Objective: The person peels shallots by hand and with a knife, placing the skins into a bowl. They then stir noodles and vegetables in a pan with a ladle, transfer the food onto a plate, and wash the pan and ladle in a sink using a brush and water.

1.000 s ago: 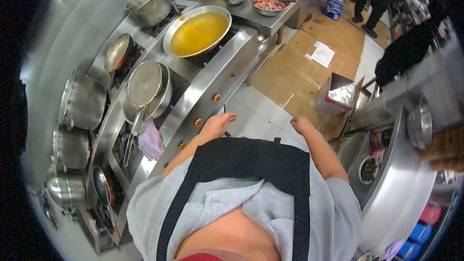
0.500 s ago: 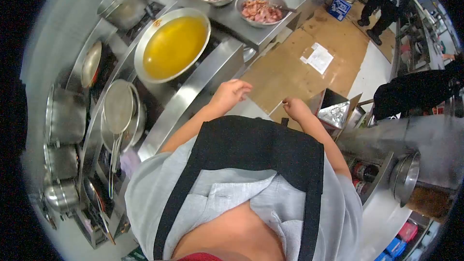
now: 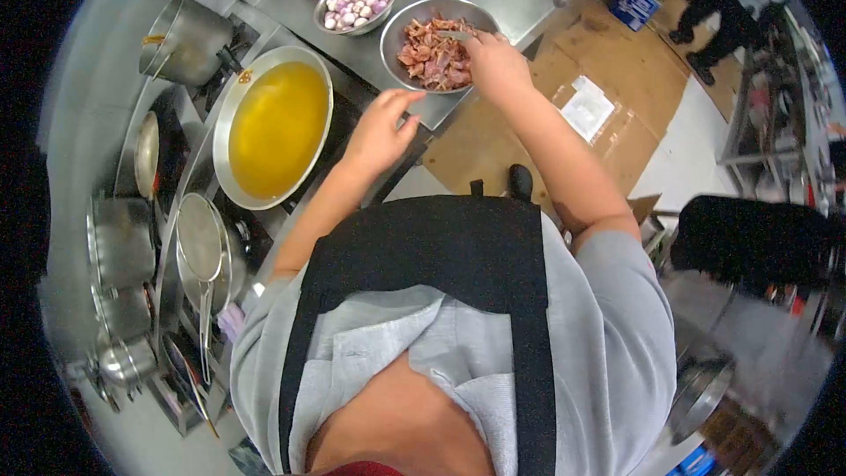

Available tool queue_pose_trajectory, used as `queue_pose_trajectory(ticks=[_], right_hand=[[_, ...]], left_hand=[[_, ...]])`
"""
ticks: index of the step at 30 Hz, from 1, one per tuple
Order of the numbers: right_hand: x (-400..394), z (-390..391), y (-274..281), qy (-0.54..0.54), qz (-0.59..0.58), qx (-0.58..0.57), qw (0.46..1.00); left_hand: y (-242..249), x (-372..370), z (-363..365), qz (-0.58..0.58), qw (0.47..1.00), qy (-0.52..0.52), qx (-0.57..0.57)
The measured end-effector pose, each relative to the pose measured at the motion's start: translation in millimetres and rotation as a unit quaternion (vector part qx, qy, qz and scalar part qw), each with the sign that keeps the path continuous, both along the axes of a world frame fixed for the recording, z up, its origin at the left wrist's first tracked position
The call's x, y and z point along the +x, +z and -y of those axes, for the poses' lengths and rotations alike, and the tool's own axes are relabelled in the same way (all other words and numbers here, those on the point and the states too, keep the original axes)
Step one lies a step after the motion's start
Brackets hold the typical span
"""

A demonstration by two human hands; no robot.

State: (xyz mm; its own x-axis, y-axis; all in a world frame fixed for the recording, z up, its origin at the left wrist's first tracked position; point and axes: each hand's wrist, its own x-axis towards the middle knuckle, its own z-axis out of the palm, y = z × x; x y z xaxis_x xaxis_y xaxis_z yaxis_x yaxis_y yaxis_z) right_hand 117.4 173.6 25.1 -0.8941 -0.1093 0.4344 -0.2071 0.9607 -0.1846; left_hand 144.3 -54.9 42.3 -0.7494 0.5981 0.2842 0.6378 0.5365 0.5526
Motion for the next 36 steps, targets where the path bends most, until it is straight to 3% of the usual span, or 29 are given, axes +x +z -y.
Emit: queue_pose_trajectory(ticks=[2,3,4,5,6,8,10,13,14,16,17,19,20,21,23,24,26,28,30,32,34,36], right_hand=[[-33,-8,-1,0.021,0.044,0.033,0.998],[-52,-7,1,0.028,0.078,0.073,0.994],[-69,-8,-1,0.059,0.074,0.071,0.993],[-80,-12,-7,0.068,0.125,0.056,0.988],[-89,-15,-12,0.077,0.179,0.044,0.980],[-105,-24,-12,0.130,0.198,0.031,0.971],[-115,-31,-5,0.144,0.263,0.067,0.952],[-122,-43,29,0.165,0.308,0.051,0.935],[-126,-50,35,0.170,0.312,0.056,0.933],[-129,-65,39,0.251,0.278,-0.101,0.922],[-132,-71,34,0.248,0.283,-0.098,0.921],[-142,-73,19,0.189,0.338,0.024,0.922],[-140,-72,23,0.188,0.340,-0.009,0.922],[-135,-74,28,0.199,0.341,-0.036,0.918],[-139,-79,14,0.345,0.251,-0.162,0.890],[-138,-71,27,0.304,0.359,-0.183,0.863],[-137,-58,35,0.287,0.405,-0.189,0.847],[-139,-50,29,0.285,0.358,-0.052,0.888],[-131,-40,22,0.301,0.344,-0.068,0.887],[-116,-27,25,0.299,0.306,-0.101,0.898],[-101,-17,27,0.271,0.311,-0.111,0.904],[-96,-8,20,0.234,0.319,-0.120,0.911]], left_hand=[[-7,-21,-15,0.169,0.976,0.044,0.129],[-1,-27,-20,0.165,0.975,0.073,0.131],[8,-33,-24,0.357,0.882,0.040,0.306],[13,-36,-26,0.513,0.720,0.000,0.467],[13,-38,-29,0.502,0.720,0.027,0.478],[12,-47,-37,0.527,0.622,-0.002,0.579],[12,-44,-41,0.508,0.615,0.032,0.602],[14,-29,-44,0.516,0.690,0.079,0.502],[15,-20,-41,0.516,0.685,0.083,0.508],[12,-5,-32,0.557,0.748,0.091,0.349],[2,-1,-28,0.561,0.745,0.089,0.351],[-30,11,-9,0.572,0.770,0.221,0.176],[-36,19,-4,0.401,0.854,0.293,-0.157],[-46,35,2,0.310,0.795,0.371,-0.367],[-60,52,30,0.391,0.686,0.464,-0.403],[-84,63,57,0.403,0.663,0.501,-0.382],[-128,95,118,0.532,0.691,0.412,-0.263],[-120,145,162,0.541,0.533,0.617,-0.206],[-98,183,206,0.470,0.383,0.769,-0.205],[-86,211,258,0.392,0.304,0.861,-0.111],[-77,236,304,0.291,0.292,0.907,-0.089],[-97,257,366,0.225,0.290,0.922,-0.127]])
